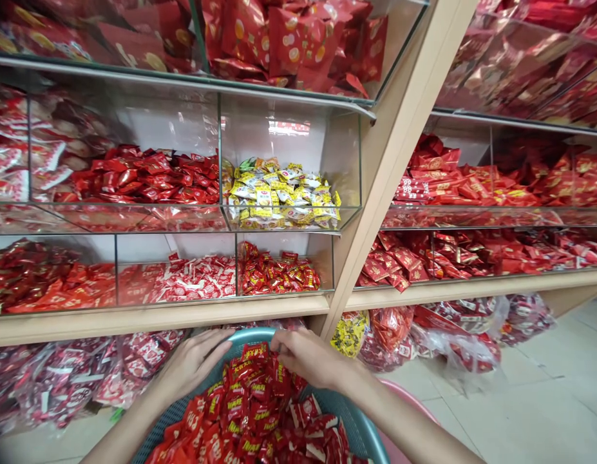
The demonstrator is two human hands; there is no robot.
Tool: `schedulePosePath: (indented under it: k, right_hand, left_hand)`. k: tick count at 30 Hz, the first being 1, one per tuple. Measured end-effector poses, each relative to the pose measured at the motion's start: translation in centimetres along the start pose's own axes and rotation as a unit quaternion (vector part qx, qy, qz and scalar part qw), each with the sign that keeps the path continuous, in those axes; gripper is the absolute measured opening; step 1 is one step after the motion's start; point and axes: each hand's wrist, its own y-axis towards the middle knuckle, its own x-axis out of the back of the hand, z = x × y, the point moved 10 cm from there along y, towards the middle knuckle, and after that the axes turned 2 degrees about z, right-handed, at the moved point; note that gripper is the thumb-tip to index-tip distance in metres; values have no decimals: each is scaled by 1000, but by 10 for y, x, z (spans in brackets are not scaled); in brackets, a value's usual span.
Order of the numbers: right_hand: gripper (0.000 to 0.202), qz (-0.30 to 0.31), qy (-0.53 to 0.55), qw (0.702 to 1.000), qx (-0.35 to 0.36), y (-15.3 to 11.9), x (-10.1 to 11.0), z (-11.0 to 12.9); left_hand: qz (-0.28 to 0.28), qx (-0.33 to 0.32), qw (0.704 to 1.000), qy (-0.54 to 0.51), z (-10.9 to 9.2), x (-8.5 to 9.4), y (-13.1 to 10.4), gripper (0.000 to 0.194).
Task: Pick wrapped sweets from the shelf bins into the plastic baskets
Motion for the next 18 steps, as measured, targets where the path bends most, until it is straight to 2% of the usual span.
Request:
schedulePosePath:
  k: [3,6,8,10,13,16,18]
  right_hand:
    - [20,-18,-37,999,-15,-13,1,-3]
    - [23,-46,-27,998,-28,-22,2,-12]
    - [21,-75,19,996,-32,-24,0,-19]
    - [13,-104,110,987,-53,-25,-6,-29]
    - [7,-133,278,944,-115,-24,-24,-46]
    - [23,-158,403,886,-166,-23,-41,-53]
    - [33,-172,481,837,-196,-26,-51,-54]
  left_hand:
    - [-4,1,1000,0,0,0,0,33]
    - [0,2,1000,10,0,0,1,34]
    - [0,2,1000,12,0,0,1,34]
    - [1,3,1000,11,0,0,0,34]
    - [10,12,1000,13,2,-2,0,35]
    - [17,19,1000,17,4,-3,-1,36]
    - [18,24,999,19,5,-4,-1,36]
